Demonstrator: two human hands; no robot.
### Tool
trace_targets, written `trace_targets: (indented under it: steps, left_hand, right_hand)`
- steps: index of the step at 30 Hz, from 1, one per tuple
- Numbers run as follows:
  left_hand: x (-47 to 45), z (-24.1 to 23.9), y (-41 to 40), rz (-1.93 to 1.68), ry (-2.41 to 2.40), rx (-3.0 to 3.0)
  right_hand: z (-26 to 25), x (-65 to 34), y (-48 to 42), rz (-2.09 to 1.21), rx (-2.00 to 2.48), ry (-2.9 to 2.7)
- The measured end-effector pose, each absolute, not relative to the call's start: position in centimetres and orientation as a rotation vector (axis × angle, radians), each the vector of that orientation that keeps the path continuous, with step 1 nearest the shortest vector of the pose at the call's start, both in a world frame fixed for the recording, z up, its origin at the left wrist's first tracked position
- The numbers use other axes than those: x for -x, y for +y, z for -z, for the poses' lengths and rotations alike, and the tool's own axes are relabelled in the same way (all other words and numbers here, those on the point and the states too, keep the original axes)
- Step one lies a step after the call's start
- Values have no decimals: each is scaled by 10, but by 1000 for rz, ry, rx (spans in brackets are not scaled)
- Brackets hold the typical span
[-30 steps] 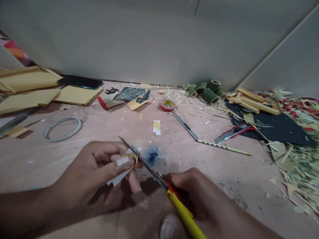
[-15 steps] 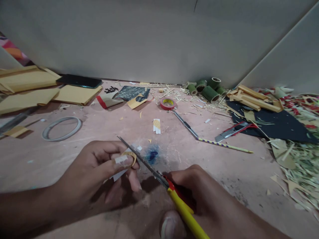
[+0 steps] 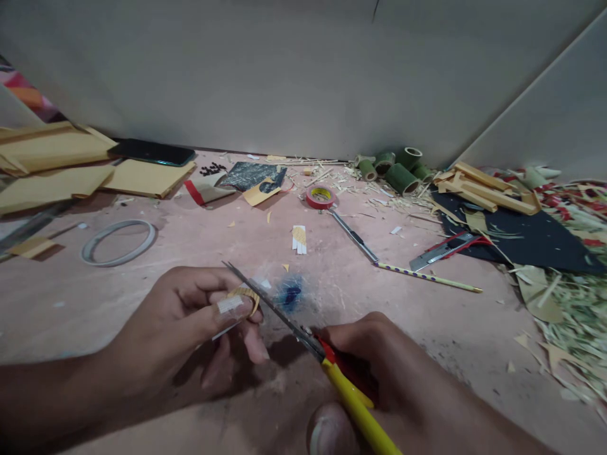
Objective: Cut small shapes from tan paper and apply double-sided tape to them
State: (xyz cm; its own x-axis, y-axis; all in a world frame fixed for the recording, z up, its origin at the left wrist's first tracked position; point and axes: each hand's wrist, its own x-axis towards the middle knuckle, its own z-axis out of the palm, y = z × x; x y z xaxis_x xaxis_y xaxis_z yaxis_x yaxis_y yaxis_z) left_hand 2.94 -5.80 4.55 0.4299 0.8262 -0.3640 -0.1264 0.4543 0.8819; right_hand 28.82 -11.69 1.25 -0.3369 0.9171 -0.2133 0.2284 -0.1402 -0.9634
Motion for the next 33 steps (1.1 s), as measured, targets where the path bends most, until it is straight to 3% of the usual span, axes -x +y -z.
trace_targets:
  steps: [6,15,24,33]
  left_hand:
    - [-29,-46,-57,-721,971,-936]
    - [-28,-46,-57,-740,963,-921]
    - [-27,-46,-56,-717,979,-936]
    - [-25,-46,-56,-723,962,-960]
  right_hand:
    - [-6,-293,-117,-1500,1310,-1576]
    - [-41,-276,-115,-1614,1520,-1417]
    - [-14,-289,-118,-1464,1399,-1582]
    - [-44,-273,-117,-1496,1603,-1486]
